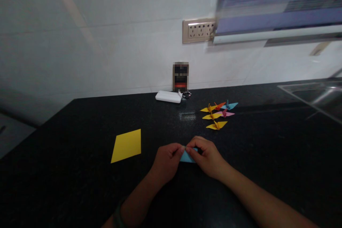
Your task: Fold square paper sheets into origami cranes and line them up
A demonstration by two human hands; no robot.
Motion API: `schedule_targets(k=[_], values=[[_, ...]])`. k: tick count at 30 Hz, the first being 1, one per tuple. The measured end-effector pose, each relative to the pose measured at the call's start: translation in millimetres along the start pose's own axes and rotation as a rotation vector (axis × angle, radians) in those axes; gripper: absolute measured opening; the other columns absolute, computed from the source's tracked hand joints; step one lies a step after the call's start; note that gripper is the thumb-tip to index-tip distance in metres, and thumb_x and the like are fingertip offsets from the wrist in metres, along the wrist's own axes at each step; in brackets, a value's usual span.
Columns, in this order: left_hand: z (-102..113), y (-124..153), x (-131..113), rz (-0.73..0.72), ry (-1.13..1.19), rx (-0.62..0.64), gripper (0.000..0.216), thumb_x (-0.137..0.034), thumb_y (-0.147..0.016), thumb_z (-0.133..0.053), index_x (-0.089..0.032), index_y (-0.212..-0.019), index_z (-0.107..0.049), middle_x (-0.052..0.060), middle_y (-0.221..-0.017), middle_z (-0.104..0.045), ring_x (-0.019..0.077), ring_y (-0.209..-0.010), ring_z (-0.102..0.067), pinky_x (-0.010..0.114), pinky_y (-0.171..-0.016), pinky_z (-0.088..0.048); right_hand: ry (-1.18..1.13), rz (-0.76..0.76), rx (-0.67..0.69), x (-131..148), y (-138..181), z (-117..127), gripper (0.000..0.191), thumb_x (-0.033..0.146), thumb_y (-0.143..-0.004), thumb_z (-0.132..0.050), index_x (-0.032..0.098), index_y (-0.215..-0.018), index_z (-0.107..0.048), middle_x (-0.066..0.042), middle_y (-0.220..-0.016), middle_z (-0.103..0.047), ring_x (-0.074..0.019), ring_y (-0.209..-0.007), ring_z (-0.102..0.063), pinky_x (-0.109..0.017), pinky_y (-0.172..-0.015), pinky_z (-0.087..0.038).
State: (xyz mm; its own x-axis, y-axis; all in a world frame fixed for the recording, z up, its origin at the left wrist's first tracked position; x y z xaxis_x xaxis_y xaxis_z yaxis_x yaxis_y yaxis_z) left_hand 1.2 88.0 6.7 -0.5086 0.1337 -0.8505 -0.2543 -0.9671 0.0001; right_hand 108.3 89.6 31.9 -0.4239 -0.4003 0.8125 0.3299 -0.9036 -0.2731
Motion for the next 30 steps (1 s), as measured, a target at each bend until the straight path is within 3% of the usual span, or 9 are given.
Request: schedule_targets(k=[12,23,30], values=[[-5,0,3,0.049,0.042,0.034,0.027,-0.036,-0.079,-0.045,-0.016,-0.072,-0.062,0.0,-0.064,-0.059,0.0123,-0.06,-0.052,0.023,-0.057,-0.037,-0.018,-0.055,-0.183,-7,1,19,0.015,0.021,-0.079,-0.051,0.015,-0.068,-0.059,-0.002,-0.066,-0.054,-0.0126,-0.064,-0.052,-0.024,-0.059,-0.04],[-1,-1,-5,0.03,-0.207,0.029,0.029,-0.032,-0.081,-0.04,-0.018,-0.06,-0.052,-0.002,-0.055,-0.053,0.0113,-0.053,-0.048,0.023,-0.053,-0.032,0.019,-0.01,-0.201,-4,2,22,0.015,0.021,-0.08,-0.049,0.016,-0.069,-0.059,-0.002,-0.066,-0.055,-0.0133,-0.065,-0.053,-0.025,-0.06,-0.04],[-4,2,-15,-0.058,-0.3,0.048,0.028,-0.03,-0.083,-0.036,-0.018,-0.062,-0.049,-0.001,-0.059,-0.053,0.0126,-0.058,-0.049,0.024,-0.056,-0.032,0.038,-0.001,-0.209,-3,1,24,0.015,0.021,-0.08,-0.049,0.016,-0.07,-0.059,-0.002,-0.067,-0.055,-0.0135,-0.066,-0.053,-0.026,-0.061,-0.041]])
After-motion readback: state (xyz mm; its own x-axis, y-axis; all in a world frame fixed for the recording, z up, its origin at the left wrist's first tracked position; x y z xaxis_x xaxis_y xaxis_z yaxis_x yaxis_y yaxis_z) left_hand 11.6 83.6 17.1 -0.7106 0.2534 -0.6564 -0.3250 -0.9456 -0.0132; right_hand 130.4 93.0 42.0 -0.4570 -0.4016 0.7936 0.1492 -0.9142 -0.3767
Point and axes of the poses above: each hand's wrist, its own y-axis away from the middle knuckle, its own z-axis out of the back of the hand, x = y × z, the point moved 9 cm from there along -y, towards the middle knuckle
